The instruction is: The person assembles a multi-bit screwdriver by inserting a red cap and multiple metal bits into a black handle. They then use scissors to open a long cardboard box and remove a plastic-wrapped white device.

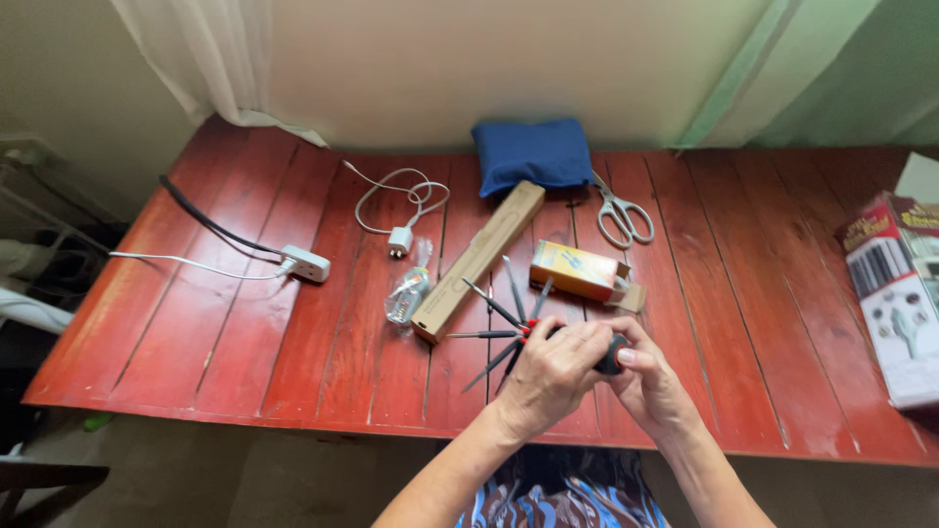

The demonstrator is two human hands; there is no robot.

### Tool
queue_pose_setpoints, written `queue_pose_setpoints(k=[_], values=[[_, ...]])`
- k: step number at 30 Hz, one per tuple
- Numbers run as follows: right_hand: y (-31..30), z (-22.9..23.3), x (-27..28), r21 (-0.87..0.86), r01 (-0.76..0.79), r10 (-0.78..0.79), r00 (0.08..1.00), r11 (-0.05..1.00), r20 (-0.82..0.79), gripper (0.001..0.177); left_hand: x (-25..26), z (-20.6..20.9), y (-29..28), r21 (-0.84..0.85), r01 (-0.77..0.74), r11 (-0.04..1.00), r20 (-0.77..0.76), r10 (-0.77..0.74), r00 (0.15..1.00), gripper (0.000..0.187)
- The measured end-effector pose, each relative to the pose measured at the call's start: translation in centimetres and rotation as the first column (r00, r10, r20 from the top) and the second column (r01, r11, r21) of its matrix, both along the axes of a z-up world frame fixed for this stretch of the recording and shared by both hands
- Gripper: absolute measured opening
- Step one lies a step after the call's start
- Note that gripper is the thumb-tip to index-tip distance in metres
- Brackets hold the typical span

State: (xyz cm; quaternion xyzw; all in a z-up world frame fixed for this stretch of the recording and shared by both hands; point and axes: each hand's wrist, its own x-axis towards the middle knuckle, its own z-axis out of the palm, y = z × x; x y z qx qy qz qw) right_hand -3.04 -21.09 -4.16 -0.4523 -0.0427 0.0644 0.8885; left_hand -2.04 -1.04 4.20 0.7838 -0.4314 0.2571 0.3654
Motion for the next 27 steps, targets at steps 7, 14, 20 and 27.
queue_pose_setpoints(k=[7, 14, 20, 27], values=[[-2.3, -2.4, -2.3, 0.055, -0.013, 0.012, 1.000, 0.998, 0.005, 0.080, -1.3, 0.6, -1.3, 0.106, -0.031, 0.994, 0.185, 0.011, 0.983, 0.026], [-2.2, -3.4, -3.9, 0.197, 0.034, -0.014, 0.995, 0.980, -0.102, 0.090, -3.0, 0.7, -1.8, 0.413, -0.149, 0.899, 0.462, -0.065, 0.885, 0.027], [-0.1, -8.7, -1.0, 0.369, -0.137, 0.164, 0.986, 0.919, -0.043, 0.081, -4.3, -3.2, -5.4, 0.780, -0.302, 0.548, 0.476, -0.207, 0.855, 0.030], [1.2, -13.2, 1.0, 0.312, -0.020, 0.064, 0.989, 0.950, -0.134, 0.056, -4.4, -6.9, -4.8, 0.682, -0.382, 0.624, 0.524, -0.054, 0.850, 0.041]])
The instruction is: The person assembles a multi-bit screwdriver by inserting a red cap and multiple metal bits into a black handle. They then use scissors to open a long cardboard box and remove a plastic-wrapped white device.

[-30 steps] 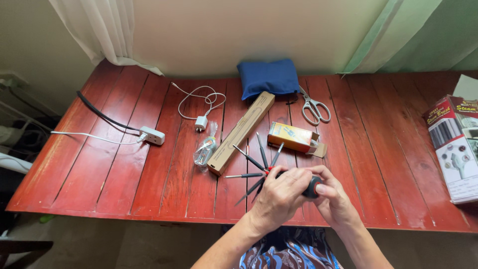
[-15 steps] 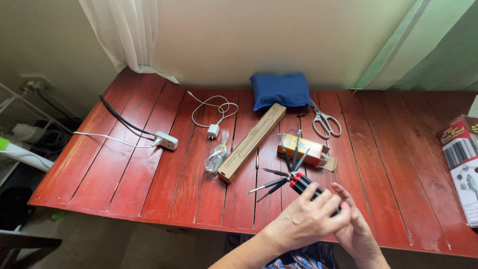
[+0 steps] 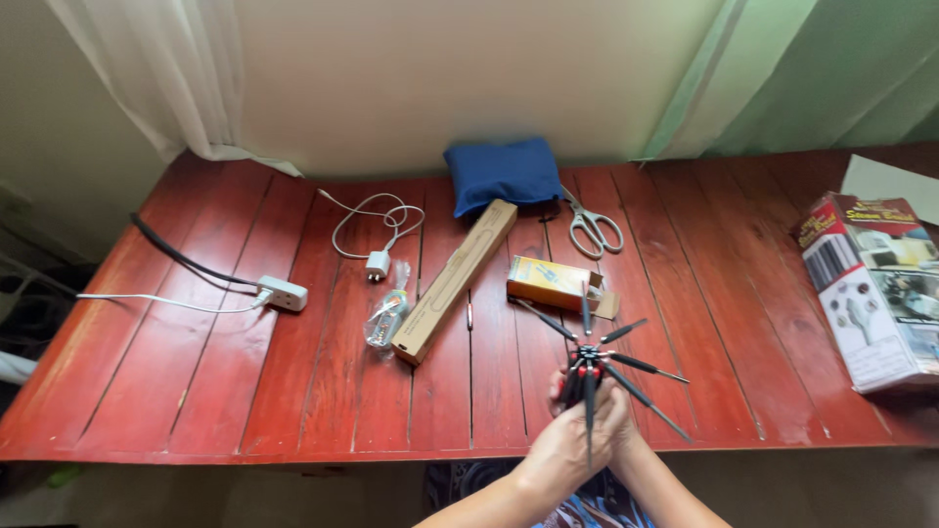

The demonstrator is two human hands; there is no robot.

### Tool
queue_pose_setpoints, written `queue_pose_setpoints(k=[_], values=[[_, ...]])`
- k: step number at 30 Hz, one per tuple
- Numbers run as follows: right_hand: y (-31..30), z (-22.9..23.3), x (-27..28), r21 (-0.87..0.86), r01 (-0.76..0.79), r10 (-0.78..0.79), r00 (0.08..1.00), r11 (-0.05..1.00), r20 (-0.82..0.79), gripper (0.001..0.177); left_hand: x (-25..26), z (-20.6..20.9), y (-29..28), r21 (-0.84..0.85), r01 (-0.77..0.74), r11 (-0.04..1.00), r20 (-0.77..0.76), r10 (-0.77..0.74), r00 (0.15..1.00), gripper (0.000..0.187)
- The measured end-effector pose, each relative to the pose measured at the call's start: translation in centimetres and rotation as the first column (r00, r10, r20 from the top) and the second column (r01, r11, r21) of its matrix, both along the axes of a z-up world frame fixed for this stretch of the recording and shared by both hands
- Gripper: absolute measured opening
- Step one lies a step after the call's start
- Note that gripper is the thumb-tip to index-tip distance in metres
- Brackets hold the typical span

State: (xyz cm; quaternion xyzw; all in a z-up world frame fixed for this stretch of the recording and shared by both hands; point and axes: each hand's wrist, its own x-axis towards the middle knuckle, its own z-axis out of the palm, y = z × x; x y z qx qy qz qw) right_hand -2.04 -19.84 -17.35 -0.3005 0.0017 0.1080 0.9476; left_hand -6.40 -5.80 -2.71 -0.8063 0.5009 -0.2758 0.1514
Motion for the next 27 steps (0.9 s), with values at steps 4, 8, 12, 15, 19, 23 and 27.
queue_pose_setpoints(k=[4, 8, 12, 15, 19, 23, 27], values=[[0.3, 2.6, 0.6, 0.103, -0.116, 0.113, 0.993, 0.988, 0.040, 0.056, 0.0, 0.1, 0.9, -0.013, 0.016, 1.000, -0.034, -0.017, 0.999, 0.044], [0.7, 5.4, 0.6, 0.066, -0.084, 0.087, 0.995, 0.994, -0.049, 0.054, -0.1, 1.0, 1.7, -0.216, 0.043, 0.975, -0.096, -0.065, 0.993, 0.048], [-0.5, 8.7, 1.4, -0.059, -0.122, 0.118, 0.990, 0.991, -0.073, 0.062, 0.6, 1.5, 2.2, -0.161, 0.029, 0.987, -0.124, -0.049, 0.991, 0.046], [-2.7, 11.9, 2.4, -0.296, -0.221, 0.244, 0.969, 0.929, 0.043, 0.066, 1.5, 0.9, 2.2, -0.482, 0.010, 0.876, -0.030, -0.027, 0.999, 0.055], [-2.8, 15.7, 2.9, -0.634, -0.075, 0.169, 0.982, 0.769, 0.088, 0.051, 2.1, -0.6, 3.5, -0.685, 0.021, 0.728, -0.134, -0.155, 0.979, 0.052], [0.2, 19.4, 2.5, -0.906, 0.026, 0.113, 0.990, 0.422, 0.081, 0.039, 3.1, -1.2, 4.0, -0.906, -0.034, 0.422, -0.182, -0.315, 0.931, 0.049], [3.5, 23.2, 2.1, -0.954, 0.299, 0.108, 0.948, 0.016, 0.299, 0.032, 4.5, -0.6, 4.2, -0.977, -0.212, 0.030, -0.205, -0.411, 0.888, 0.060]])
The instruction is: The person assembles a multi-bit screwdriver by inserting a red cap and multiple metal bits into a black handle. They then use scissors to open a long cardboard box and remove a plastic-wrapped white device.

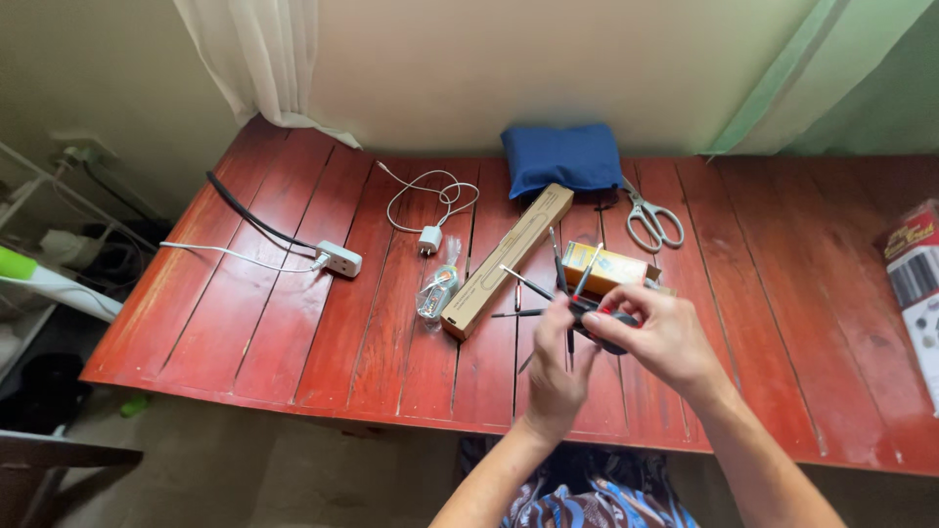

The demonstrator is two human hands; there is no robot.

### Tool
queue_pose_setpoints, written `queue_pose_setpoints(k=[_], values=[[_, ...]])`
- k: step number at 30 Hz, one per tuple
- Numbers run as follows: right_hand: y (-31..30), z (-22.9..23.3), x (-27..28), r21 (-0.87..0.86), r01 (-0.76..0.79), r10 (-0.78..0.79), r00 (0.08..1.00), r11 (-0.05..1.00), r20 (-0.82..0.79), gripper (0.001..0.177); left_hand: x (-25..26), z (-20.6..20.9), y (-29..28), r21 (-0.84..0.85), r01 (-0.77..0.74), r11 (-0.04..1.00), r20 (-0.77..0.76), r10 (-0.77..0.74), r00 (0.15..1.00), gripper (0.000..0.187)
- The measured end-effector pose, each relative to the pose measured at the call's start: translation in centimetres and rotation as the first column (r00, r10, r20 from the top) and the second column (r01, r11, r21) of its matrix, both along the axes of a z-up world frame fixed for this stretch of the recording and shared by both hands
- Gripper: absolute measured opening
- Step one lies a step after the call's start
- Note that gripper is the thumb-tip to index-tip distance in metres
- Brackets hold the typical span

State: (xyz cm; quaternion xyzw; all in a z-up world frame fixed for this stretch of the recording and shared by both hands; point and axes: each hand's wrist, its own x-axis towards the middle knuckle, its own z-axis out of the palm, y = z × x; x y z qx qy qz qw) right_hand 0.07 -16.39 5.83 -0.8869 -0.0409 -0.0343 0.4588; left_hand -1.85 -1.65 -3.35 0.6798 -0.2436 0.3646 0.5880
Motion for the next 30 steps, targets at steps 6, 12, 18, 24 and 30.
queue_pose_setpoints(k=[6, 12, 18, 24, 30], values=[[0.4, 3.2, 0.6, 0.265, -0.110, 0.097, 0.993, 0.958, 0.064, 0.026, 4.0, 1.5, 4.5, -0.357, 0.314, 0.880, -0.344, -0.437, 0.831, 0.039], [-1.7, -1.0, -2.1, -0.177, -0.044, 0.107, 0.924, 0.983, 0.368, 0.029, 3.7, -0.2, 7.0, -0.474, 0.402, 0.784, -0.392, -0.596, 0.700, 0.038], [-0.3, -5.4, -3.7, -0.440, -0.044, 0.254, 0.866, 0.897, 0.430, 0.059, 3.5, -1.6, 5.9, -0.576, 0.339, 0.743, -0.313, -0.584, 0.749, 0.037], [-1.2, -4.5, -4.3, -0.370, 0.040, 0.181, 0.820, 0.928, 0.543, 0.020, 3.4, -0.7, 5.8, -0.826, 0.147, 0.544, -0.336, -0.685, 0.646, 0.031], [-3.8, -2.6, -6.2, -0.063, 0.099, -0.021, 0.677, 0.993, 0.735, 0.012, 3.4, 0.6, 5.8, -0.929, 0.076, 0.363, -0.274, -0.810, 0.519, 0.038]])
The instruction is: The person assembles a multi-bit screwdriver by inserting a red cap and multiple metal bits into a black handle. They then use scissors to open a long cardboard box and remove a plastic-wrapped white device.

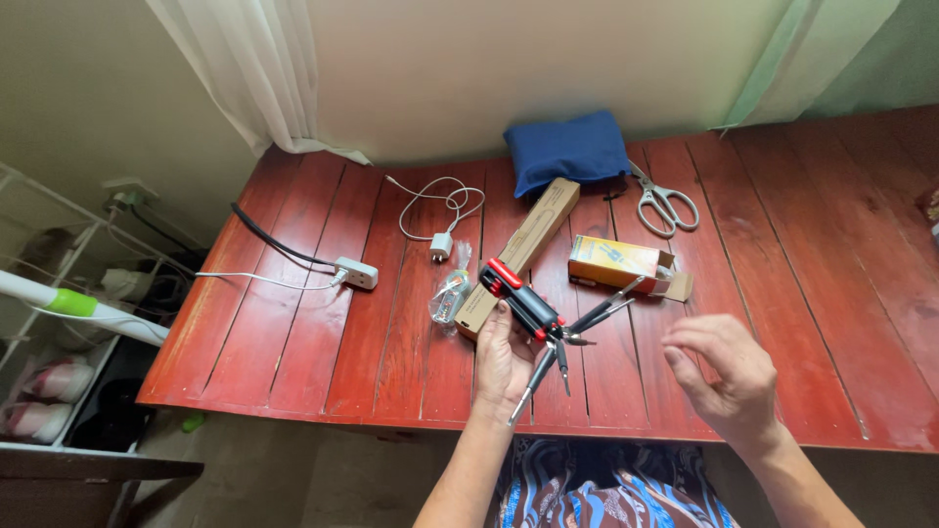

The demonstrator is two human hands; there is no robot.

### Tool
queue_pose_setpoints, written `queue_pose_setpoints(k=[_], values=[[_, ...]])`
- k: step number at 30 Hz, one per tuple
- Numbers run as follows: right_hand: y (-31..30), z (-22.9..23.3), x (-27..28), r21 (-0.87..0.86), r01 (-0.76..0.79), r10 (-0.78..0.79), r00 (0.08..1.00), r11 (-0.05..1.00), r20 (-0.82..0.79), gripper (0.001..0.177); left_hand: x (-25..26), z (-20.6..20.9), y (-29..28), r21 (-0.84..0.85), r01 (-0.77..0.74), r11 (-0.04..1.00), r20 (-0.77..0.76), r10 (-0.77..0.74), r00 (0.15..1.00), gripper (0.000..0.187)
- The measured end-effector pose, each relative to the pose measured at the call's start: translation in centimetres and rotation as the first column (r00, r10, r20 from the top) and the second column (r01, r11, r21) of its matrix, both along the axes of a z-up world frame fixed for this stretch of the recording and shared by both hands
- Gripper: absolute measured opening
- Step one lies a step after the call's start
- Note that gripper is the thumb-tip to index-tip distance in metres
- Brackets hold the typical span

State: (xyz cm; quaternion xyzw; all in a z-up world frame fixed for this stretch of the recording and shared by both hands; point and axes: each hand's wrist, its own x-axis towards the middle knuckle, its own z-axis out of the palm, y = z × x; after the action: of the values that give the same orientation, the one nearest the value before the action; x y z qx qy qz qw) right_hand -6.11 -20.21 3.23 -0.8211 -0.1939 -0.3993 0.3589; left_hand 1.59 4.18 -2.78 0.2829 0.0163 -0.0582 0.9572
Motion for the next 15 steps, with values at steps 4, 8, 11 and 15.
queue_pose_setpoints(k=[4, 8, 11, 15], values=[[0.7, -1.2, -0.5, 0.028, -0.099, 0.101, 0.992, 0.995, -0.075, 0.013, -0.2, -0.6, -1.1, -0.073, 0.051, 0.996, -0.040, -0.054, 0.998, 0.042], [2.8, -2.6, -0.9, 0.057, -0.111, 0.119, 0.980, 0.992, -0.158, 0.015, -0.5, -1.7, -1.8, -0.089, 0.164, 0.982, 0.040, -0.161, 0.986, 0.054], [4.1, -2.7, -0.8, 0.029, 0.004, -0.003, 0.999, 1.000, -0.042, 0.024, -0.4, -2.1, -2.2, -0.132, 0.216, 0.967, -0.012, -0.220, 0.976, 0.057], [4.6, -1.9, 0.1, -0.057, 0.151, -0.155, 0.986, 0.987, -0.056, 0.033, -1.0, -1.9, -2.6, -0.207, 0.236, 0.949, -0.100, -0.261, 0.960, 0.055]])
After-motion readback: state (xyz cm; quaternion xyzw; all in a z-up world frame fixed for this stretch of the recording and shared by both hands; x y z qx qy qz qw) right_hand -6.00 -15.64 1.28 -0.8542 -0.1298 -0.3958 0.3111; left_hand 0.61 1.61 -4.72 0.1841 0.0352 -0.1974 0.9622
